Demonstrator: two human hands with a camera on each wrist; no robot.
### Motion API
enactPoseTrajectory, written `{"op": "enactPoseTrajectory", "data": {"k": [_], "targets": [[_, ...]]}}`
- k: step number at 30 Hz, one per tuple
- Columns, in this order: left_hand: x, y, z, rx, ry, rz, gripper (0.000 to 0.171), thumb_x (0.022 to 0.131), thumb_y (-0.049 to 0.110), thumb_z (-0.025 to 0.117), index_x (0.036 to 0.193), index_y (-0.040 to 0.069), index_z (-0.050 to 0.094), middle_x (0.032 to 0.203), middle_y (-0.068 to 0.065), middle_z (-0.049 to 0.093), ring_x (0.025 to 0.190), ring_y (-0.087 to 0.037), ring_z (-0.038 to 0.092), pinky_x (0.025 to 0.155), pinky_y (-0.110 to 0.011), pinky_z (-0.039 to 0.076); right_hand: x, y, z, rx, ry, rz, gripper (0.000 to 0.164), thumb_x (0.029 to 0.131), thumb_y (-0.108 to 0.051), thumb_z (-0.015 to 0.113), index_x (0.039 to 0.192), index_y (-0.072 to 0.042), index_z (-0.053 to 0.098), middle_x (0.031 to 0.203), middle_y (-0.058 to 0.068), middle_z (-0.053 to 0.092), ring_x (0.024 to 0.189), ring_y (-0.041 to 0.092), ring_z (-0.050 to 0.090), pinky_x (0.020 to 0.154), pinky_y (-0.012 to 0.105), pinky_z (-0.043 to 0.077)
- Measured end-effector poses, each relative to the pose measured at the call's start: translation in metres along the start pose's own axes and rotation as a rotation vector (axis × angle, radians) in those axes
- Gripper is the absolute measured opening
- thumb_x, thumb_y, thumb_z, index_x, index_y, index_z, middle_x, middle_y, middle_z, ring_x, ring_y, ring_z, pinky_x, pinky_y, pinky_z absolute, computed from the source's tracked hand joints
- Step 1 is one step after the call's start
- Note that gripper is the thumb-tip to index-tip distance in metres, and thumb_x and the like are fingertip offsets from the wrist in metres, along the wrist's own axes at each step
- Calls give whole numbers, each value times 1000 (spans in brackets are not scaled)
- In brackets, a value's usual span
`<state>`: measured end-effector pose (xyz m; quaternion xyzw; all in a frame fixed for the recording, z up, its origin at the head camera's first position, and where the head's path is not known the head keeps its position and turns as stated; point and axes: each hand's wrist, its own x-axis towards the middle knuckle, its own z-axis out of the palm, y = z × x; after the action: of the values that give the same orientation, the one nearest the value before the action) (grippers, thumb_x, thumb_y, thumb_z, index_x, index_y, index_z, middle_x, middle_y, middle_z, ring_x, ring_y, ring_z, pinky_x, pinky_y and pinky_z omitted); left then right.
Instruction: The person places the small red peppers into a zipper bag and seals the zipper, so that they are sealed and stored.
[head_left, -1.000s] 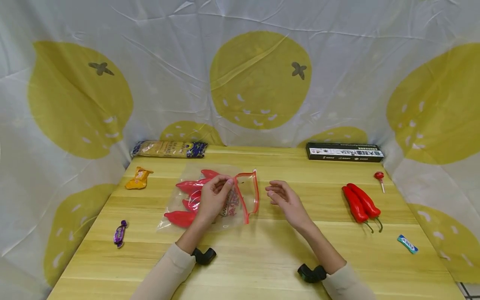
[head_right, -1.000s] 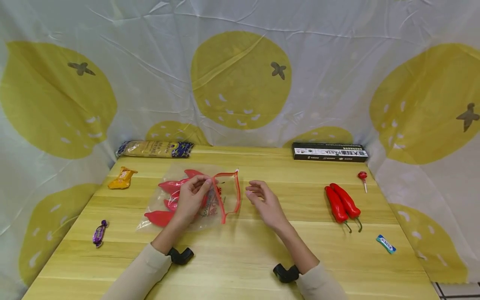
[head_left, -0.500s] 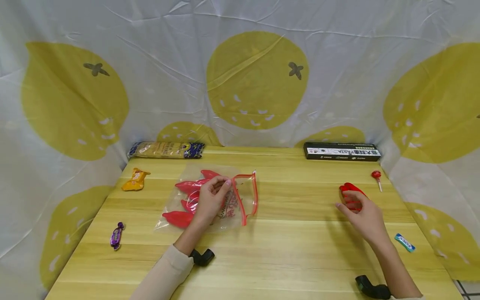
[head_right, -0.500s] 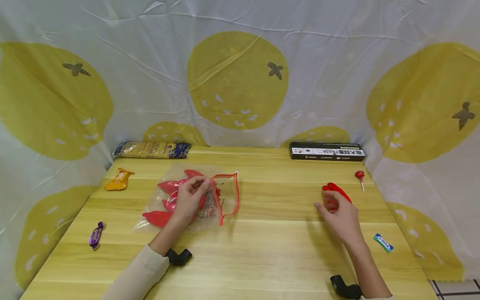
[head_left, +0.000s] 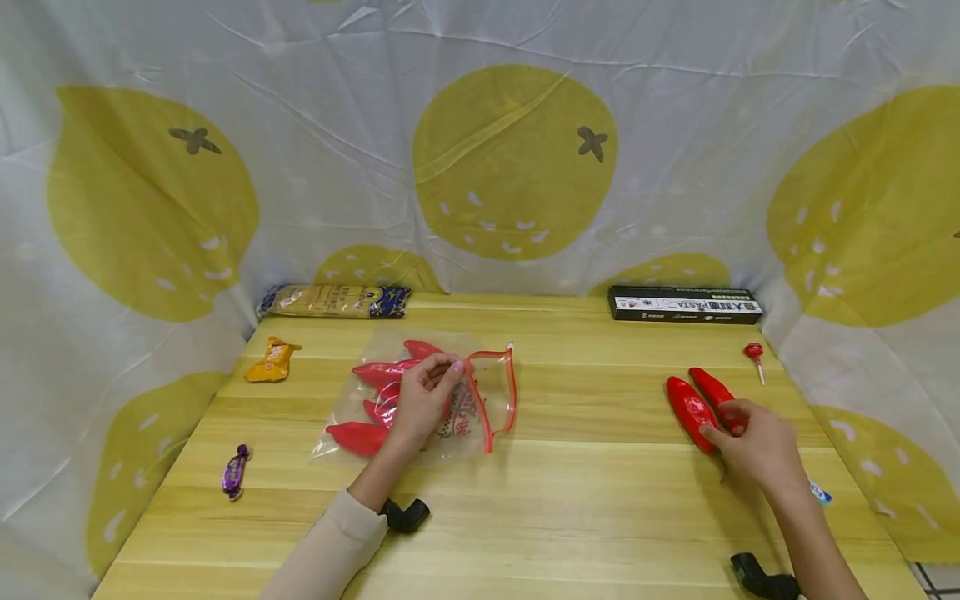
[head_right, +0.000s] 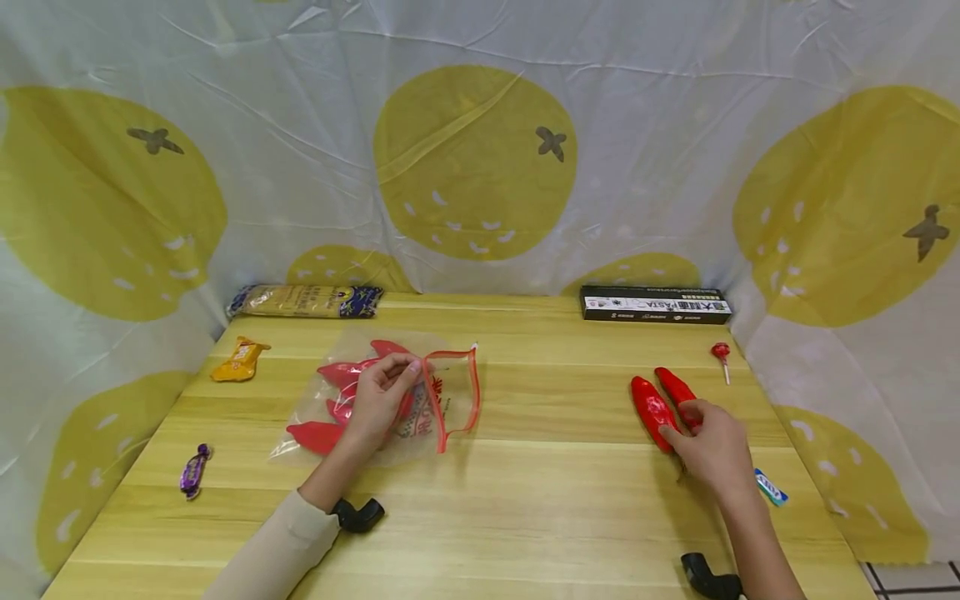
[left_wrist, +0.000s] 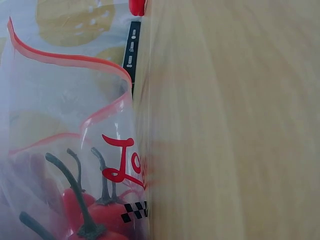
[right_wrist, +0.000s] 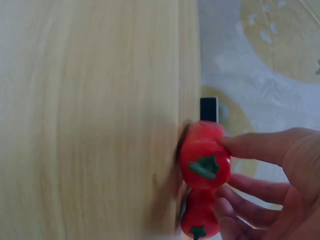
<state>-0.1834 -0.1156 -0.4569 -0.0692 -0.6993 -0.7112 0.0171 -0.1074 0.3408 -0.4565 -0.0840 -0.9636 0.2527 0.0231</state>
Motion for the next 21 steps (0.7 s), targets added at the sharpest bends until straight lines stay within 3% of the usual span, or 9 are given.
{"op": "enactPoseTrajectory", "data": {"k": [2,6,11,16,21], "targets": [[2,-8,-1,-5,6,1,25,96,23,63,108,1,65,102,-9,69,93,-15,65,93,-49,52,1,0,1,-20,-70,-17,61,81,-42,77,118,3,62,101,20,68,85,28,59,64,29,44],[2,-10,0,4,14,8,31,93,32,65,107,4,66,103,-9,68,94,-17,65,93,-44,53,1,-4,3,-38,-181,-47,67,79,-50,76,121,0,61,103,20,68,90,31,59,68,37,49],[3,-10,0,20,12,15,34,92,36,65,107,6,67,104,-9,68,95,-19,65,90,-34,55,2,-14,8,4,-149,-109,59,85,-48,71,124,-5,57,110,21,66,91,31,63,69,39,52],[3,-10,-1,47,18,39,32,92,36,66,107,7,67,103,-8,68,94,-19,66,86,-26,56,7,-43,22,320,-182,-138,56,86,-43,72,130,-13,55,123,19,61,88,27,69,67,29,57],[2,-7,1,76,22,71,31,93,35,65,107,7,67,103,-7,68,95,-16,67,85,-24,56,13,-87,45,624,-296,-152,51,84,-39,75,130,-21,60,127,12,61,95,33,68,73,35,57]]}}
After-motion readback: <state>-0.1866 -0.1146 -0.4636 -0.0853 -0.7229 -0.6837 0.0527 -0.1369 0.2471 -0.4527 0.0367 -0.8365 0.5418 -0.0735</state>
